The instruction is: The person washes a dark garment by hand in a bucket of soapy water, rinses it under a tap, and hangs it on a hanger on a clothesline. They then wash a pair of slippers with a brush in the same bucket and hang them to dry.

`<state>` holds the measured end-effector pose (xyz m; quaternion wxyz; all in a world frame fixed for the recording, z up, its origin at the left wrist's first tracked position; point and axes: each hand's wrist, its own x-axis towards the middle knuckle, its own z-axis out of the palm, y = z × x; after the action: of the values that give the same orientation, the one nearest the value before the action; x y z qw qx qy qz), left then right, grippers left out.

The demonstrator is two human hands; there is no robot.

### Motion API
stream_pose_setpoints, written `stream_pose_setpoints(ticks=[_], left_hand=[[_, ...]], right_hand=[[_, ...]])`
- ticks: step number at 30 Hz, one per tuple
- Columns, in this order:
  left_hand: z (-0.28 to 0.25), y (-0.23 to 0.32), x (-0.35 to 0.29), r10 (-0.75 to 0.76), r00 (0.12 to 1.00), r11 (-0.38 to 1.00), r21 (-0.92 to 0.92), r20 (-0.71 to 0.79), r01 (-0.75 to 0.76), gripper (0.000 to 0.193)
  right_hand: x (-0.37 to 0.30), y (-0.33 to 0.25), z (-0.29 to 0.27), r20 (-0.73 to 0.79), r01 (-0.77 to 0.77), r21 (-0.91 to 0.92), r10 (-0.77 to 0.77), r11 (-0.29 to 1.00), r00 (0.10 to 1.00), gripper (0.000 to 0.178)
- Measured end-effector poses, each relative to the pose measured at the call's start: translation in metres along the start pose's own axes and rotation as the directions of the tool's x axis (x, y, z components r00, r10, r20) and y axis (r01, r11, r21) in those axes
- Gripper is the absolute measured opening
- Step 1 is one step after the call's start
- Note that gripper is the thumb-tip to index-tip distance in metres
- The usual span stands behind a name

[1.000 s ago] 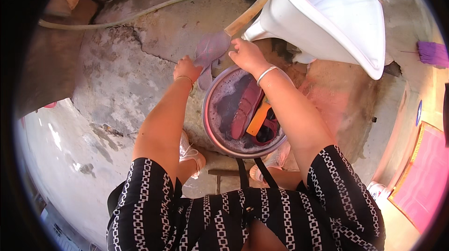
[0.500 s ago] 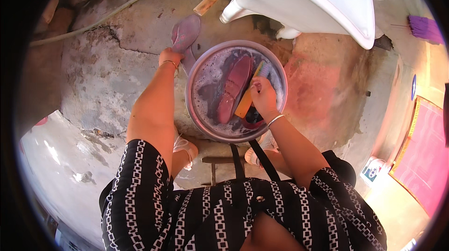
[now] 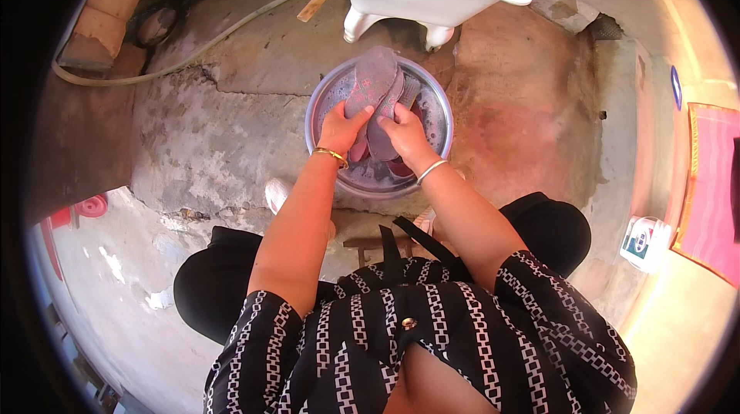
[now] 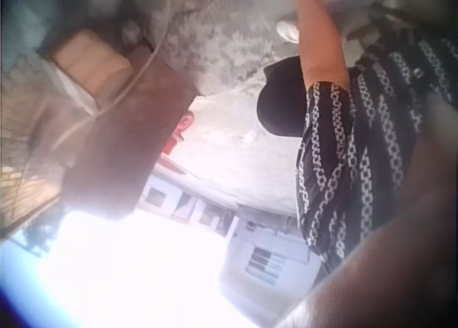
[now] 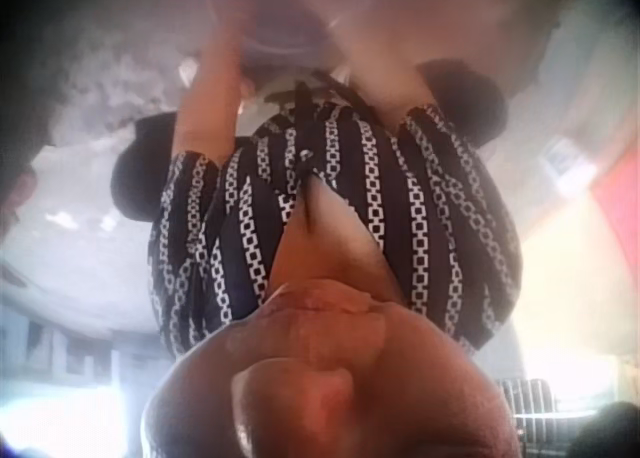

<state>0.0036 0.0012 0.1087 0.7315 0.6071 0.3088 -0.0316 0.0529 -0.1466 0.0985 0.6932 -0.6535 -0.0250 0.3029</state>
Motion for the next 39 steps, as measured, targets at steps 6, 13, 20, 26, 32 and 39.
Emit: stream_pose_setpoints(ticks=[6, 13, 20, 26, 32, 39], left_hand=[[0.011, -0.067, 0.034, -0.174, 0.969, 0.780, 0.575, -0.177, 0.246, 0.060], [0.004, -0.121, 0.065, -0.198, 0.965, 0.630, 0.732, -0.170, 0.258, 0.047], [0.000, -0.152, 0.089, -0.160, 0.983, 0.530, 0.832, -0.091, 0.163, 0.036], [-0.006, -0.087, 0.057, -0.350, 0.936, 0.937, 0.011, 0.039, 0.349, 0.031], [0.006, -0.017, -0.004, -0.221, 0.935, 0.827, -0.455, 0.276, 0.330, 0.040], [-0.017, -0.092, 0.035, -0.298, 0.954, 0.952, 0.085, 0.020, 0.295, 0.032]], right_hand=[[0.020, 0.059, -0.053, -0.251, -0.219, -0.470, 0.108, 0.855, 0.962, 0.032], [0.056, 0.126, -0.050, -0.376, -0.515, -0.669, 0.354, 0.536, 0.856, 0.038], [0.061, 0.138, -0.070, 0.039, -0.082, -0.956, 0.403, 0.280, 0.914, 0.041], [0.036, 0.086, -0.072, -0.315, -0.242, -0.551, 0.070, 0.799, 0.947, 0.030], [0.009, 0.005, -0.017, -0.142, -0.119, -0.091, 0.105, 0.989, 0.984, 0.024], [0.032, 0.065, -0.012, -0.248, -0.107, -0.332, 0.023, 0.937, 0.969, 0.032]])
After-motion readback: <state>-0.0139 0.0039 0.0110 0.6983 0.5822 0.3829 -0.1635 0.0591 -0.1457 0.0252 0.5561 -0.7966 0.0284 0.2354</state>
